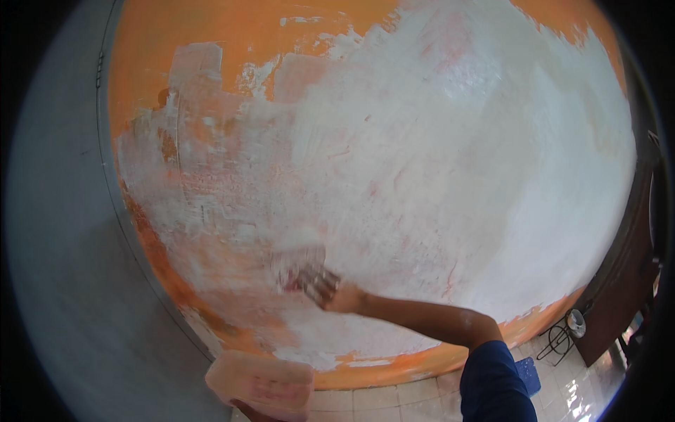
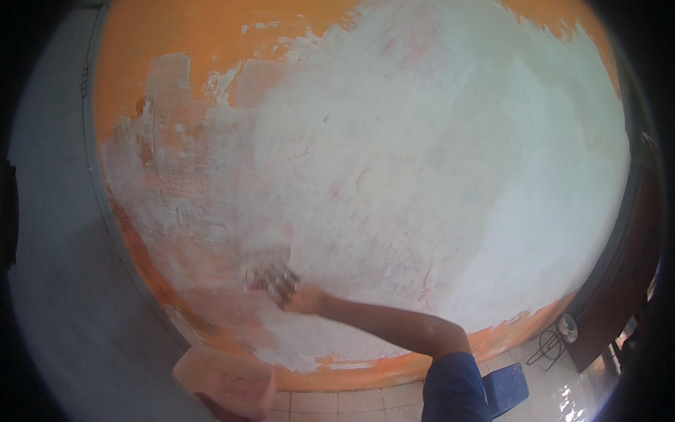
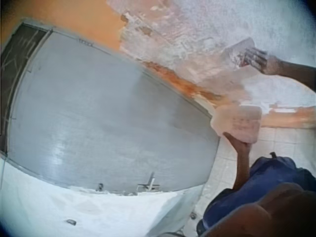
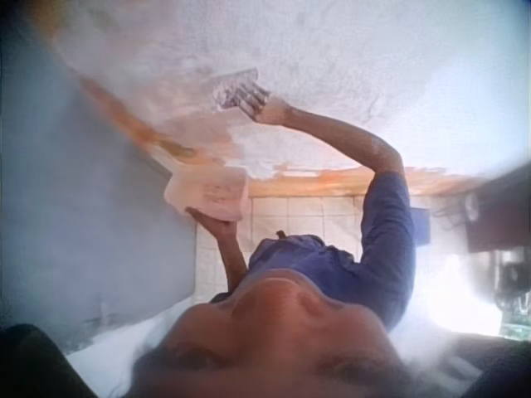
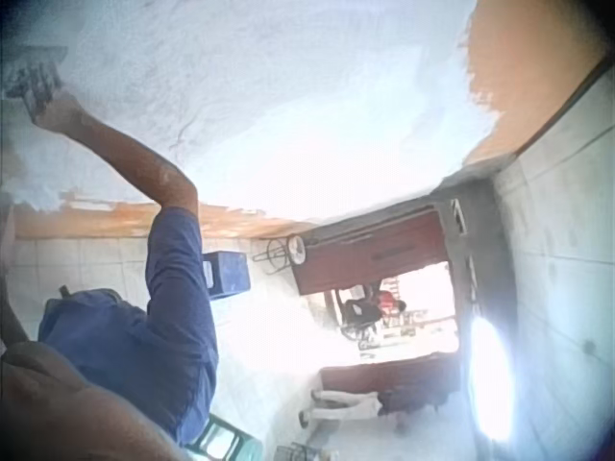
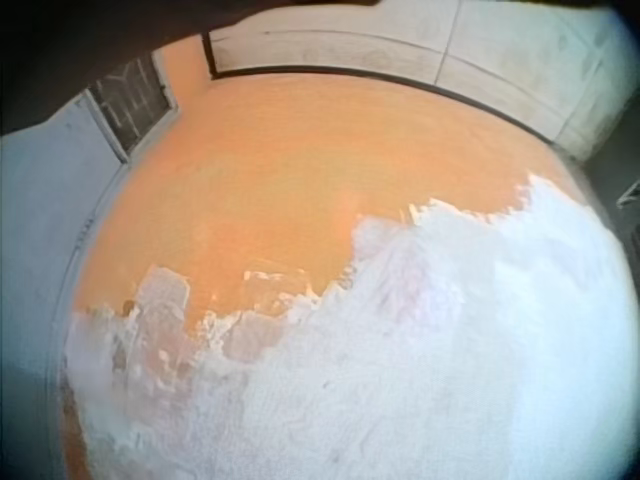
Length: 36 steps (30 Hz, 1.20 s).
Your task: The person applies plaster to an orange wall using a spreader tool, occasionally gathering more plaster from a container held in the other hand.
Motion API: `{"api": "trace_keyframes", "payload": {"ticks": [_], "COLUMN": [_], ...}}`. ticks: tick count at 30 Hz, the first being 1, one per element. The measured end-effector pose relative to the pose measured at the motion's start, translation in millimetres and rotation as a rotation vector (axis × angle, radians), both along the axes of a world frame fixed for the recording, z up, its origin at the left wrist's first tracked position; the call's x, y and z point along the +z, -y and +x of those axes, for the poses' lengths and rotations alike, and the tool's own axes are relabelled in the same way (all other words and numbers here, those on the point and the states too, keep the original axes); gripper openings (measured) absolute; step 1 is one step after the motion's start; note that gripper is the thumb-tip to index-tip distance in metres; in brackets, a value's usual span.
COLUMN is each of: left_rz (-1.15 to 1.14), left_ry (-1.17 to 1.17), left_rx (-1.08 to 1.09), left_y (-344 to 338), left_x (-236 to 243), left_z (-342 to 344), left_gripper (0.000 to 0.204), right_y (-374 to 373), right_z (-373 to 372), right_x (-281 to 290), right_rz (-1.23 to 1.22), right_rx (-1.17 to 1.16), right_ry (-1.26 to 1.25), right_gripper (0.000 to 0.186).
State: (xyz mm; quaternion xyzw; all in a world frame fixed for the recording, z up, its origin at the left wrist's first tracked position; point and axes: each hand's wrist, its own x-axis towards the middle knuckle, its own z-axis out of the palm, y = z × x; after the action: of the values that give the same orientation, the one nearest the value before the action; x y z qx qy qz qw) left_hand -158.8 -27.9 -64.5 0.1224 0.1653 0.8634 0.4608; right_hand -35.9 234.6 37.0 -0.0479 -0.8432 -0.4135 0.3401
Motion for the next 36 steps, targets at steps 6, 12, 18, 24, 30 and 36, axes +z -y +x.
{"api": "trace_keyframes", "payload": {"ticks": [6,12,18,24,30,36], "left_rz": [0.028,-0.149,-0.178,-0.193,-0.236,-0.267], "left_ry": [-0.021,0.142,0.043,-0.015,-0.027,-0.027], "left_rx": [0.088,0.151,0.126,0.113,0.108,0.105], "left_y": [14,13,16,10,3,2], "left_x": [11,31,22,23,26,33], "left_z": [1,9,-2,-3,4,14], "left_gripper": [0.080,0.081,0.082,0.083,0.082,0.081], "right_y": [2,-27,-30,-40,-42,-41], "right_z": [25,84,53,40,32,17], "right_x": [142,290,205,192,189,162], "right_rz": [-0.211,0.210,0.411,0.110,0.072,-0.093], "right_rx": [-0.183,-0.028,-0.063,-0.329,-0.490,-0.397], "right_ry": [-0.361,-0.809,-0.528,-0.381,-0.397,-0.343], "right_gripper": [0.045,0.031,0.035,0.054,0.067,0.066]}}
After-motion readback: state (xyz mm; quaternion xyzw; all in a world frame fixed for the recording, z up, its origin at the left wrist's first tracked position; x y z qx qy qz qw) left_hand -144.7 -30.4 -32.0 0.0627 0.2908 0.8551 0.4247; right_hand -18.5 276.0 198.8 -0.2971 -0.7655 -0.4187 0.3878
